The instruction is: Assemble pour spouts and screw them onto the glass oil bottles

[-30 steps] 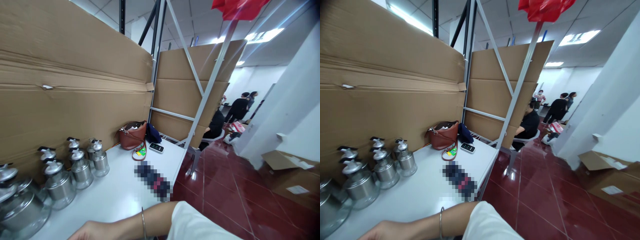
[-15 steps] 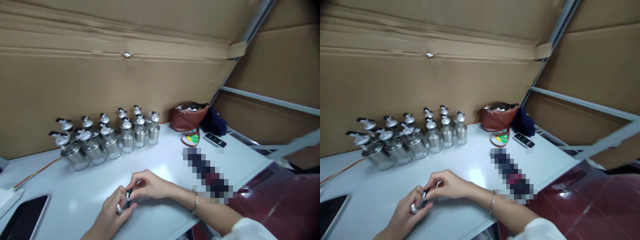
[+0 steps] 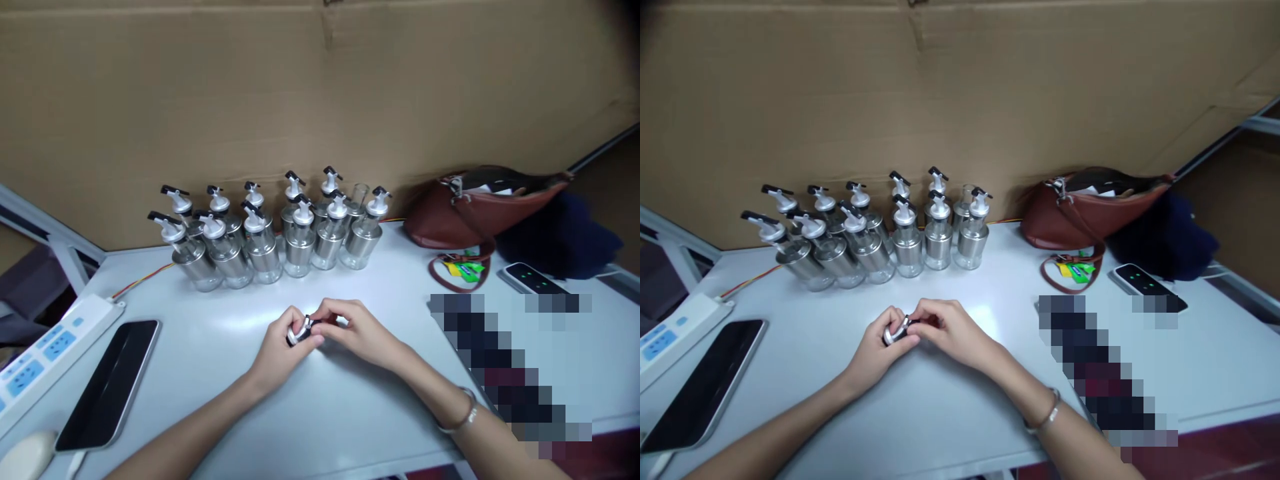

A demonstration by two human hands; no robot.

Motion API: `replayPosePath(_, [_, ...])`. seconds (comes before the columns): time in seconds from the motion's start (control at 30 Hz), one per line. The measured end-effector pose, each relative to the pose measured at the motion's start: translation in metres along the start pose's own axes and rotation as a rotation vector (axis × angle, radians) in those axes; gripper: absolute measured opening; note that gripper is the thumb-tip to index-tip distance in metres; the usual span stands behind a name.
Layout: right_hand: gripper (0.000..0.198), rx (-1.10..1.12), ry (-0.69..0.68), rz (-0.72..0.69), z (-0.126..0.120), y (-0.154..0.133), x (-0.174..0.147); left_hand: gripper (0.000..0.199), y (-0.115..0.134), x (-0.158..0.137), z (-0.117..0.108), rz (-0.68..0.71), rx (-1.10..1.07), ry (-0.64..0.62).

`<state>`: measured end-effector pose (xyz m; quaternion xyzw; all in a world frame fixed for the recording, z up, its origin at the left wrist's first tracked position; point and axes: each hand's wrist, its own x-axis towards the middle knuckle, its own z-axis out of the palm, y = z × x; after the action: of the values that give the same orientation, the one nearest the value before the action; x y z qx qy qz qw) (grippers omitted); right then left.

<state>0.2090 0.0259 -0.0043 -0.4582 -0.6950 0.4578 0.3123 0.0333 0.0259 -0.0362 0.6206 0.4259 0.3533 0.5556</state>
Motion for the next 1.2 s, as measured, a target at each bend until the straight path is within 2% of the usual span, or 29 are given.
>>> replayPosePath(0.2, [0.012, -0.005, 0.008, -0.023, 0.0, 0.0, -0.001, 0.044, 0.001, -0.001, -0.007, -0.03, -0.056, 0.009])
replayPosePath(0.47, [0.013, 0.024, 0.089, -0.012, 0.008, 0.009, -0.002, 0.05, -0.003, 0.0, -0.011, -0.091, -0.192, -0.108])
replayPosePath(0.73, [0.01, -0.047, 0.107, -0.097, 0.01, 0.007, -0.005, 0.049, -0.001, 0.002, -0.015, -0.124, -0.207, -0.128])
replayPosePath(0.97, [0.01, -0.066, 0.154, -0.027, 0.012, 0.007, -0.003, 0.048, 0.0, 0.003, -0.014, -0.15, -0.204, -0.101])
replayPosePath(1.1, [0.01, -0.036, 0.159, -0.073, 0.011, 0.007, -0.003, 0.044, 0.001, 0.003, -0.013, -0.163, -0.223, -0.098])
replayPosePath(1.2, [0.015, -0.023, 0.148, -0.166, 0.01, 0.006, -0.004, 0.041, 0.003, 0.002, -0.012, -0.171, -0.225, -0.107])
